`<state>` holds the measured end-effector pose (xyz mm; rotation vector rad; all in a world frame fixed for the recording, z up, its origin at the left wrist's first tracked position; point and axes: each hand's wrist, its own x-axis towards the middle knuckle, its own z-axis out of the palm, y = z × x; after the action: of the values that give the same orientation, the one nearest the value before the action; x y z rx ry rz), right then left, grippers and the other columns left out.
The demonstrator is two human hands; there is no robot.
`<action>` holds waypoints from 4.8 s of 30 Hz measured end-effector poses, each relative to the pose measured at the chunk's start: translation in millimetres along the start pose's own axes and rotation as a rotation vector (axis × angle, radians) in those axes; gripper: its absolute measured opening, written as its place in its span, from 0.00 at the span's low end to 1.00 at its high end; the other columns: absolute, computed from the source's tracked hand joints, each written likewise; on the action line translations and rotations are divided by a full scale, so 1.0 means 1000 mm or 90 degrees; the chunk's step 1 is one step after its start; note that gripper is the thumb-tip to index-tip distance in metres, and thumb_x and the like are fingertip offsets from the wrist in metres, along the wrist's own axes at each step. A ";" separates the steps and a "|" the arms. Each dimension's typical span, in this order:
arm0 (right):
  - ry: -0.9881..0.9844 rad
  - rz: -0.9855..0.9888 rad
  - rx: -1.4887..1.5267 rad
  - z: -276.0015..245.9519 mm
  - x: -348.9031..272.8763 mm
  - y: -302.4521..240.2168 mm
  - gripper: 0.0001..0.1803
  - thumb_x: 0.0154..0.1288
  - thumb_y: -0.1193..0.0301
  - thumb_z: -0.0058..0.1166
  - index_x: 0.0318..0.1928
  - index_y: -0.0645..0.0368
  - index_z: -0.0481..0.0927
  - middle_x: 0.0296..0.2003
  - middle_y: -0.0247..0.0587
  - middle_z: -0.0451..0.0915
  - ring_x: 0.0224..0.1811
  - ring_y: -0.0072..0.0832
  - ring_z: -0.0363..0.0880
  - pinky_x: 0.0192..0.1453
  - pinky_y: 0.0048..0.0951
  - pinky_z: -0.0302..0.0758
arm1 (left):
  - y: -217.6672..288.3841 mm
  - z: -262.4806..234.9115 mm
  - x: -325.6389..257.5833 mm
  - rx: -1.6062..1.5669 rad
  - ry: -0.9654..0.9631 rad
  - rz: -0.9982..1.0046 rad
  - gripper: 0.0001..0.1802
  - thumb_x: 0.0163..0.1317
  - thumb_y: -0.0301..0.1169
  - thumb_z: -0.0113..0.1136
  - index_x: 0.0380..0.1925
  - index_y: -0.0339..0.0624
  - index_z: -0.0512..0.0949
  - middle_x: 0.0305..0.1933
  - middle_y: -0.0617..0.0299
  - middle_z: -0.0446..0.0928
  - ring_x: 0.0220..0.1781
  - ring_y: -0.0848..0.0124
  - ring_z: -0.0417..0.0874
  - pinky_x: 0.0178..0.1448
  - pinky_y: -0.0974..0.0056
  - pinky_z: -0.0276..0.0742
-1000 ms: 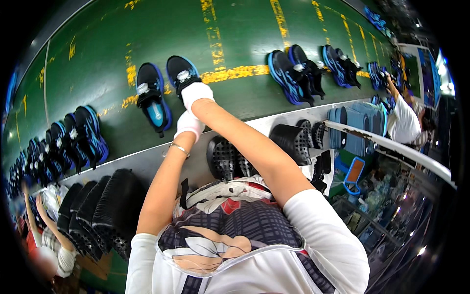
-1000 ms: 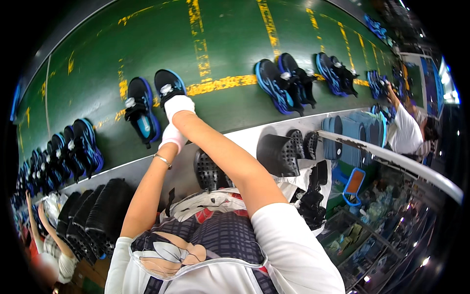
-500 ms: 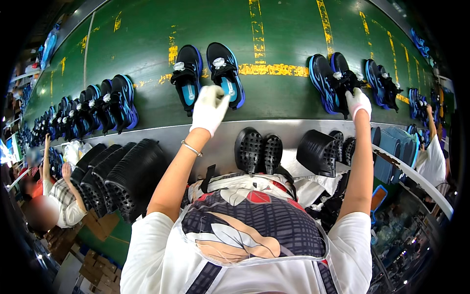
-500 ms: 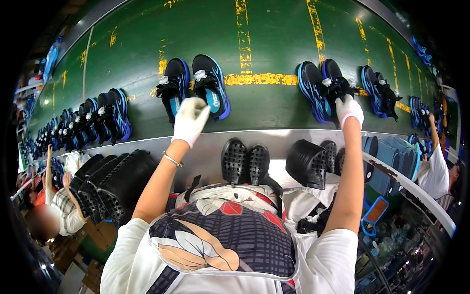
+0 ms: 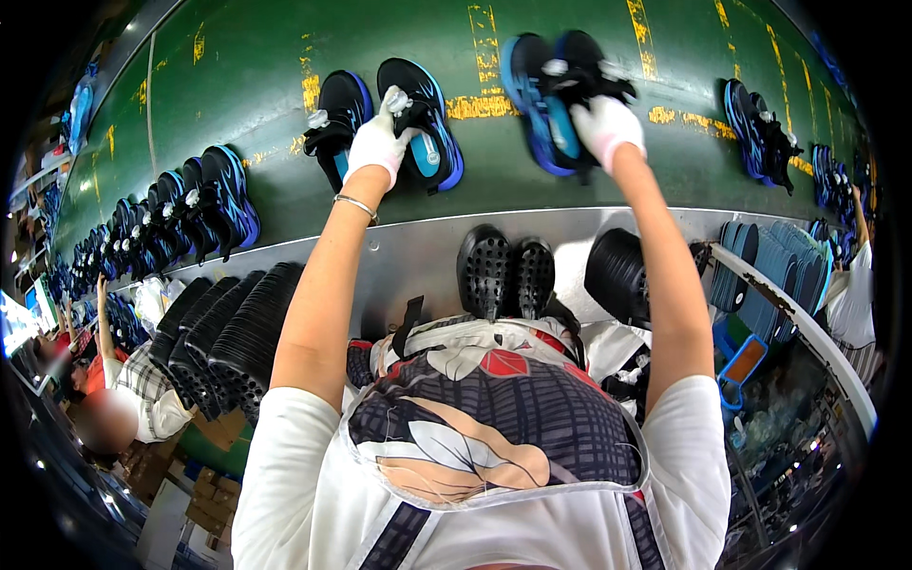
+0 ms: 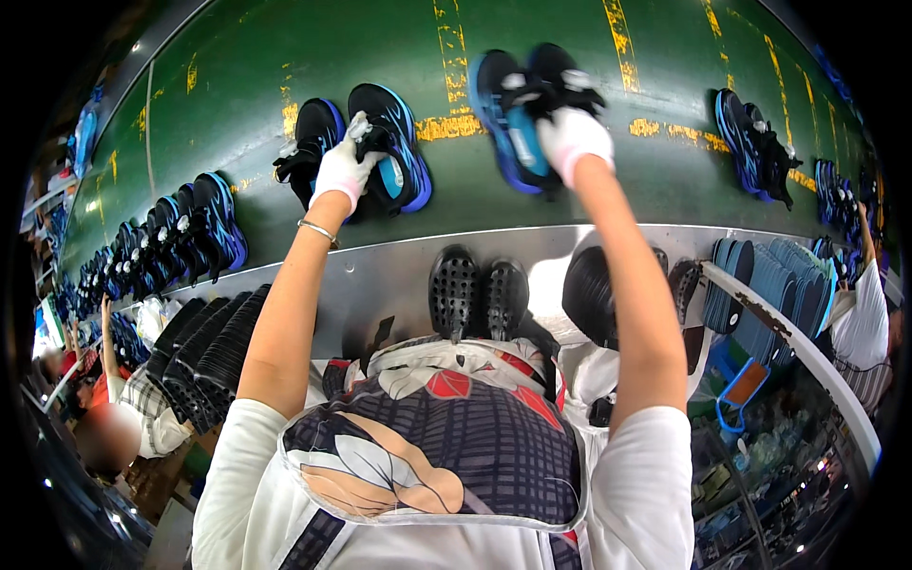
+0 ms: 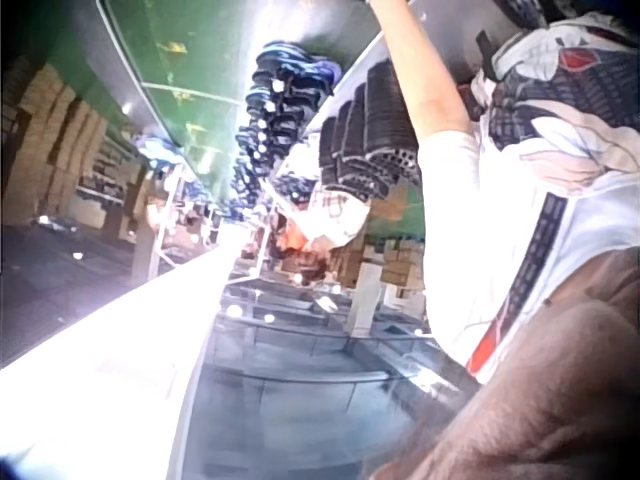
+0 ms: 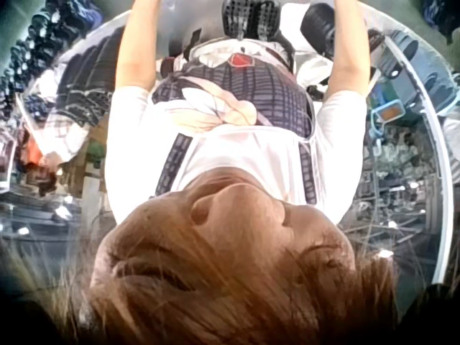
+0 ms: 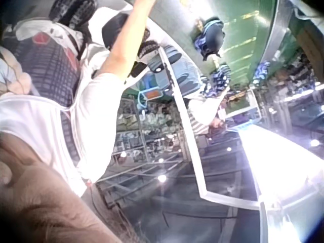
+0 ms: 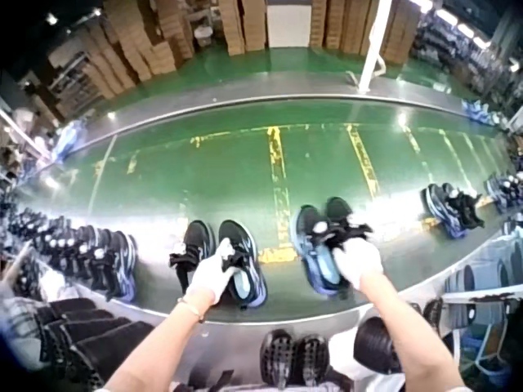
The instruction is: The person inserts black plastic shoe trees into blue and black athletic shoes on a factory assembly line. They pick up each shoe, place a shoe tree inside, and set the shoe back down on the conveyor belt in a repetitive sequence.
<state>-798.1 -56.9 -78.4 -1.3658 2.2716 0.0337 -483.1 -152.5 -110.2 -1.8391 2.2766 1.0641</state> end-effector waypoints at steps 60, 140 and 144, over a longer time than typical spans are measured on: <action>-0.059 -0.216 0.398 -0.004 -0.236 -0.088 0.33 0.56 0.53 0.57 0.55 0.66 0.73 0.46 0.60 0.76 0.51 0.52 0.74 0.58 0.43 0.70 | 0.046 0.028 -0.148 -0.923 -0.271 -0.036 0.23 0.69 0.48 0.53 0.53 0.43 0.73 0.40 0.62 0.77 0.40 0.71 0.79 0.46 0.66 0.78; -0.034 -0.222 0.080 0.045 -0.286 0.031 0.24 0.46 0.66 0.66 0.44 0.59 0.74 0.43 0.46 0.75 0.47 0.43 0.76 0.52 0.39 0.73 | 0.080 0.044 -0.156 -0.092 -0.088 0.374 0.16 0.62 0.38 0.56 0.47 0.43 0.77 0.45 0.51 0.75 0.46 0.51 0.78 0.51 0.56 0.75; 0.002 -0.198 0.121 0.017 -0.297 0.024 0.23 0.46 0.66 0.67 0.42 0.59 0.74 0.41 0.45 0.76 0.44 0.42 0.77 0.48 0.38 0.75 | 0.084 0.038 -0.158 -0.187 -0.090 0.344 0.19 0.62 0.40 0.58 0.48 0.41 0.78 0.42 0.49 0.76 0.44 0.55 0.79 0.51 0.59 0.75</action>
<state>-698.4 204.1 25.1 -1.5958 1.9815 -0.2793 -522.9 7.5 -32.1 -1.1715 2.7153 1.6093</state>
